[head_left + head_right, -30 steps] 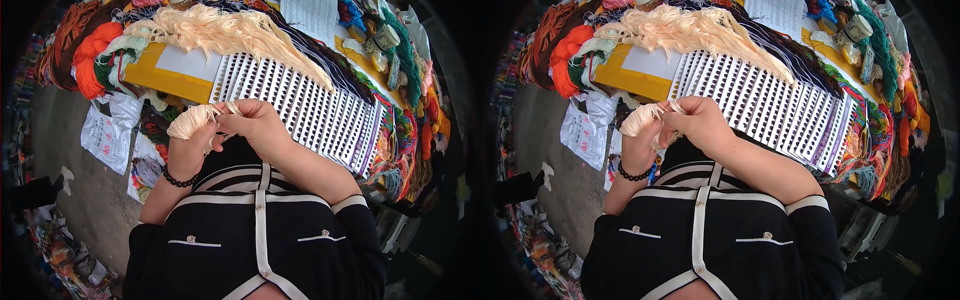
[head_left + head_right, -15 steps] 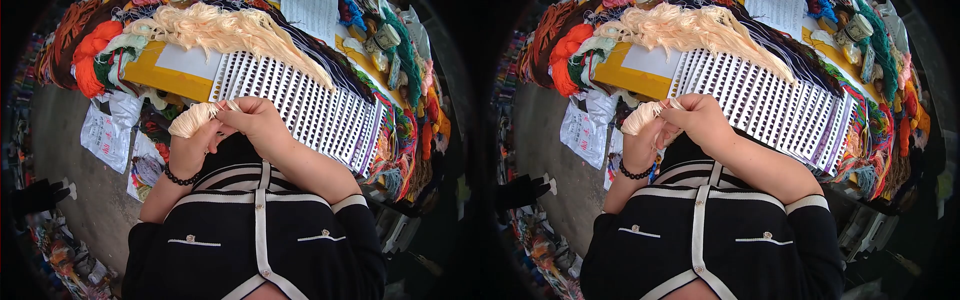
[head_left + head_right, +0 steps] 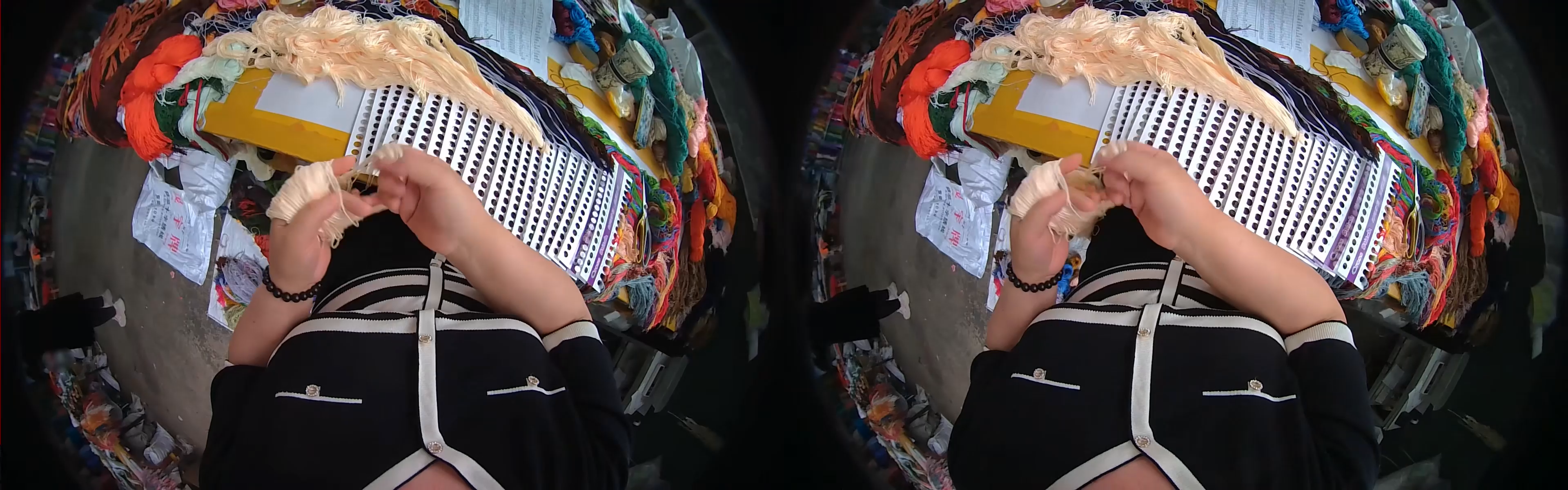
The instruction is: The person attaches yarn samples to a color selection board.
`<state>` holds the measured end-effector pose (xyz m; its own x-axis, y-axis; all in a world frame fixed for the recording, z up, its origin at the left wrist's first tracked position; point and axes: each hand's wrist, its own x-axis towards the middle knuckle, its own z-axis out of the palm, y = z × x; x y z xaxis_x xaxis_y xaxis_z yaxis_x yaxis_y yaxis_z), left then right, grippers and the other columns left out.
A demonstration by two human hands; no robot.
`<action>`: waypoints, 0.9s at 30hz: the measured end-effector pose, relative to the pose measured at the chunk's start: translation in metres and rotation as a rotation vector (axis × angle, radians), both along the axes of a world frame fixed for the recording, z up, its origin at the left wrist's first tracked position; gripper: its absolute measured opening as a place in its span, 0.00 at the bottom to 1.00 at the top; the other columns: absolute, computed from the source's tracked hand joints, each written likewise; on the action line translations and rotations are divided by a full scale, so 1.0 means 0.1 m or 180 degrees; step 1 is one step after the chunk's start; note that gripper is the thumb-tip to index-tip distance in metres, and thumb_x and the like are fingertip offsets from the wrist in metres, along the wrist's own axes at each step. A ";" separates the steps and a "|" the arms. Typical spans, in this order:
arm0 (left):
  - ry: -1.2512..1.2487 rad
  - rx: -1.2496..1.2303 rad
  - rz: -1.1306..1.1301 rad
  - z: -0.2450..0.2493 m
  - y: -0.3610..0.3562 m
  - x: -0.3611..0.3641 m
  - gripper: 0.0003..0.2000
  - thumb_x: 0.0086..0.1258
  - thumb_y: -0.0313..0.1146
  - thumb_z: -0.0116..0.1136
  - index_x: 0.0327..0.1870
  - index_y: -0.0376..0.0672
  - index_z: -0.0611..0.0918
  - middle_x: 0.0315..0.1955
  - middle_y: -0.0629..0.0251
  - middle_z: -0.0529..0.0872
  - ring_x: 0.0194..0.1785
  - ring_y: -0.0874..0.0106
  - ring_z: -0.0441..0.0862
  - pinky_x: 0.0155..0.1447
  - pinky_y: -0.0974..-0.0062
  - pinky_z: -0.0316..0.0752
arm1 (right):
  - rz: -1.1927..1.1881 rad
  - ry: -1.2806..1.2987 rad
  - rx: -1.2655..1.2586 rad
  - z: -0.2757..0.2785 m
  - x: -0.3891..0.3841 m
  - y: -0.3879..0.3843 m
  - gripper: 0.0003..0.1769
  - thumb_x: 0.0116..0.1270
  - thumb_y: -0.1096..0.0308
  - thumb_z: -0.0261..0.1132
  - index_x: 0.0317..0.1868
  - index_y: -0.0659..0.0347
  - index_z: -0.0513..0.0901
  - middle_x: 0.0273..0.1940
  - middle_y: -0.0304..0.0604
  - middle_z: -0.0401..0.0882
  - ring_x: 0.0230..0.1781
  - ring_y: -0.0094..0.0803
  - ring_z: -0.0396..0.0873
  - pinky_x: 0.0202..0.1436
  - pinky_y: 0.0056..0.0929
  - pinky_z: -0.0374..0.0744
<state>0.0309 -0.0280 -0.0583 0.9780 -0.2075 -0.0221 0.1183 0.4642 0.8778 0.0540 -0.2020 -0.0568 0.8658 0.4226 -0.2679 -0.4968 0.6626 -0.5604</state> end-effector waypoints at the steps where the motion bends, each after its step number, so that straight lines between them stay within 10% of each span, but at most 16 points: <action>1: -0.0003 -0.0104 -0.0303 0.00 0.00 0.00 0.17 0.68 0.24 0.46 0.57 0.32 0.73 0.37 0.58 0.83 0.44 0.72 0.80 0.55 0.75 0.73 | 0.0161 -0.0187 -0.0407 0.13 -0.03 0.01 0.08 0.64 0.69 0.58 0.30 0.64 0.78 0.24 0.34 0.74 0.21 0.18 0.64 0.29 0.18 0.64; 8: -0.0402 0.1011 0.0028 -0.03 -0.13 -0.05 0.18 0.67 0.20 0.48 0.59 0.32 0.72 0.46 0.65 0.80 0.44 0.78 0.77 0.51 0.80 0.73 | 0.0222 -0.0427 -0.1125 0.00 -0.08 0.14 0.08 0.63 0.72 0.61 0.25 0.64 0.78 0.19 0.37 0.73 0.18 0.20 0.67 0.24 0.18 0.64; 17: 0.0401 0.0455 -0.0137 0.03 -0.06 -0.04 0.20 0.65 0.24 0.45 0.59 0.32 0.73 0.41 0.64 0.81 0.31 0.81 0.75 0.35 0.84 0.70 | 0.0167 -0.0269 -0.0550 0.11 -0.13 0.14 0.06 0.65 0.73 0.60 0.36 0.69 0.78 0.24 0.41 0.76 0.22 0.29 0.76 0.28 0.25 0.76; 27: 0.0186 -0.0018 0.0167 0.06 -0.01 0.01 0.18 0.64 0.23 0.45 0.54 0.27 0.72 0.39 0.53 0.83 0.39 0.70 0.82 0.54 0.74 0.73 | -0.0079 0.0027 0.0760 -0.03 0.02 0.01 0.09 0.64 0.68 0.58 0.38 0.65 0.79 0.28 0.35 0.76 0.31 0.23 0.74 0.40 0.24 0.72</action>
